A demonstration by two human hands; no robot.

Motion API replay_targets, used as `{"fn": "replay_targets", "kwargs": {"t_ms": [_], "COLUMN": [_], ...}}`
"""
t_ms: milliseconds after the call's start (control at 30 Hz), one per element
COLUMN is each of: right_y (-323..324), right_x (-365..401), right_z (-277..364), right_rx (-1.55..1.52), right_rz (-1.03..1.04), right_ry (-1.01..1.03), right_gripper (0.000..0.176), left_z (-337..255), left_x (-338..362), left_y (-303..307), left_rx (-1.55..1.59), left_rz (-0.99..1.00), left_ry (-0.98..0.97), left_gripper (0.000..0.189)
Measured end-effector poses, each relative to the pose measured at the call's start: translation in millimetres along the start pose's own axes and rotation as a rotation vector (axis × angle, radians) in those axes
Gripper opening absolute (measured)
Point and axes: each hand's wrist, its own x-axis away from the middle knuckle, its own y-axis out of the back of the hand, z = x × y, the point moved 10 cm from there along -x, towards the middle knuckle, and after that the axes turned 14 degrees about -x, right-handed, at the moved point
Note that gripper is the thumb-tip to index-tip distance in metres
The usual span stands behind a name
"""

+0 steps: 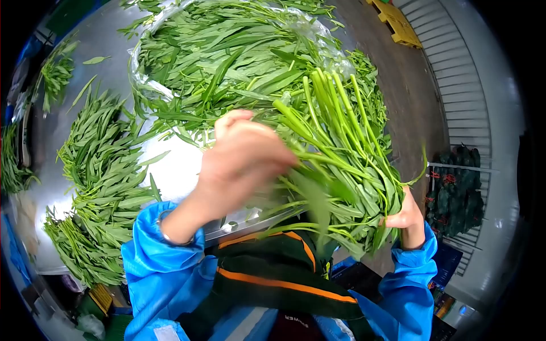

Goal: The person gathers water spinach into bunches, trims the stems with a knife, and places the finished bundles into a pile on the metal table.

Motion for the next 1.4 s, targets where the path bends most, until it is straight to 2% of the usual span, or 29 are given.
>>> {"fn": "replay_targets", "kwargs": {"t_ms": [33,67,100,133,167,233,267,300,333,367,433,467,567,600,633,700,767,800,867,933,967,1067,1100,1133,1167,1233,1267,1333,1400], "right_y": [3.6,-2.0,-8.5,-20.7,-25.3,-42.1,-41.7,-38.1,-37.8,-39.8,-45.7,-48.1,-45.3,-48.9,-51.0,-54.1,-59.6,-64.1,-69.6,-71.4,-70.7,-56.4,-56.1,-56.6,-58.1,-65.1,-69.4,-77.6,-82.4], "right_x": [5.0,7.2,7.9,9.9,7.3,3.9,4.2,4.4,7.5,8.0,8.4,10.6,17.7,16.5,16.1,14.8,13.1,11.0,7.0,3.8,3.1,16.5,20.3,21.7,21.3,19.8,18.4,17.9,19.1], "right_z": [0.2,12.9,22.6,36.2,44.1,52.8,53.4,50.9,53.5,56.2,64.2,68.4,68.0,74.6,75.5,76.2,76.2,77.1,78.6,78.4,78.7,71.4,68.3,67.6,69.0,71.1,73.0,76.5,81.1], "right_rx": [0.096,0.257,0.419,0.6,0.593,0.736,0.751,0.735,0.726,0.749,0.826,0.874,1.027,1.03,1.071,1.149,1.196,1.222,1.276,1.27,1.283,1.282,1.296,1.314,1.334,1.378,1.396,1.403,1.389], "right_rz": [-0.019,0.029,0.082,0.161,0.123,0.149,0.058,0.094,0.123,0.134,0.129,0.107,0.055,0.037,0.031,0.014,0.003,-0.005,-0.014,-0.003,-0.017,-0.059,-0.055,-0.048,-0.04,-0.012,0.002,0.016,0.009], "right_ry": [-0.028,0.032,0.092,0.263,0.297,0.38,0.421,0.35,0.427,0.47,0.524,0.528,0.466,0.484,0.478,0.467,0.467,0.471,0.479,0.44,0.403,0.415,0.416,0.427,0.446,0.466,0.496,0.547,0.589], "right_gripper": [0.068,0.061,0.055,0.048,0.042,0.044,0.045,0.044,0.043,0.042,0.041,0.041,0.037,0.034,0.034,0.034,0.035,0.036,0.036,0.055,0.064,0.076,0.075,0.075,0.074,0.067,0.065,0.059,0.054], "left_z": [36.1,75.1,96.1,109.8,103.8,41.1,30.0,16.8,11.4,22.1,35.7,59.7,115.7,135.2,146.4,83.3,13.4,-19.1,-57.0,-39.5,-9.7,77.9,102.2,103.8,83.5,11.0,-11.0,-43.9,-42.1], "left_x": [13.5,32.5,28.1,36.2,33.6,-9.1,-14.7,-18.9,-19.2,-10.7,-6.6,14.4,40.9,50.3,60.4,29.0,-1.3,-12.2,-21.1,-12.5,-2.2,18.0,27.0,29.5,17.1,-17.9,-31.7,-35.5,-25.6], "left_y": [6.4,15.6,21.0,27.2,30.4,43.5,31.2,16.9,-3.4,-17.4,-16.9,-17.8,7.3,20.7,42.1,76.6,50.4,26.3,-14.5,-27.4,-29.1,7.3,22.1,30.7,38.3,39.2,21.7,-19.3,-39.4], "left_rx": [0.386,0.494,0.861,0.697,0.478,-0.165,-0.059,0.047,0.087,0.275,0.28,0.501,0.968,0.973,0.664,-0.369,-0.261,-0.319,-0.351,-0.085,0.156,0.685,0.58,0.35,0.001,-0.402,-0.397,-0.361,-0.235], "left_rz": [-0.208,-0.339,-0.473,-0.495,-0.394,-0.161,-0.039,0.078,0.24,0.257,0.289,0.301,-0.165,-0.308,-0.434,-0.344,-0.201,-0.01,0.175,0.156,0.138,-0.202,-0.287,-0.24,-0.182,-0.173,0.017,0.187,0.173], "left_ry": [0.263,0.581,0.57,0.735,0.765,0.293,0.271,0.246,0.296,0.462,0.366,0.729,0.704,0.808,0.882,0.493,0.133,0.026,-0.157,-0.064,0.098,0.52,0.692,0.716,0.551,0.12,0.053,-0.095,-0.167], "left_gripper": [0.01,0.007,0.013,0.019,0.032,0.053,0.067,0.082,0.091,0.071,0.041,0.018,0.019,0.021,0.027,0.041,0.053,0.053,0.049,0.041,0.037,0.024,0.017,0.027,0.044,0.052,0.054,0.05,0.037]}}
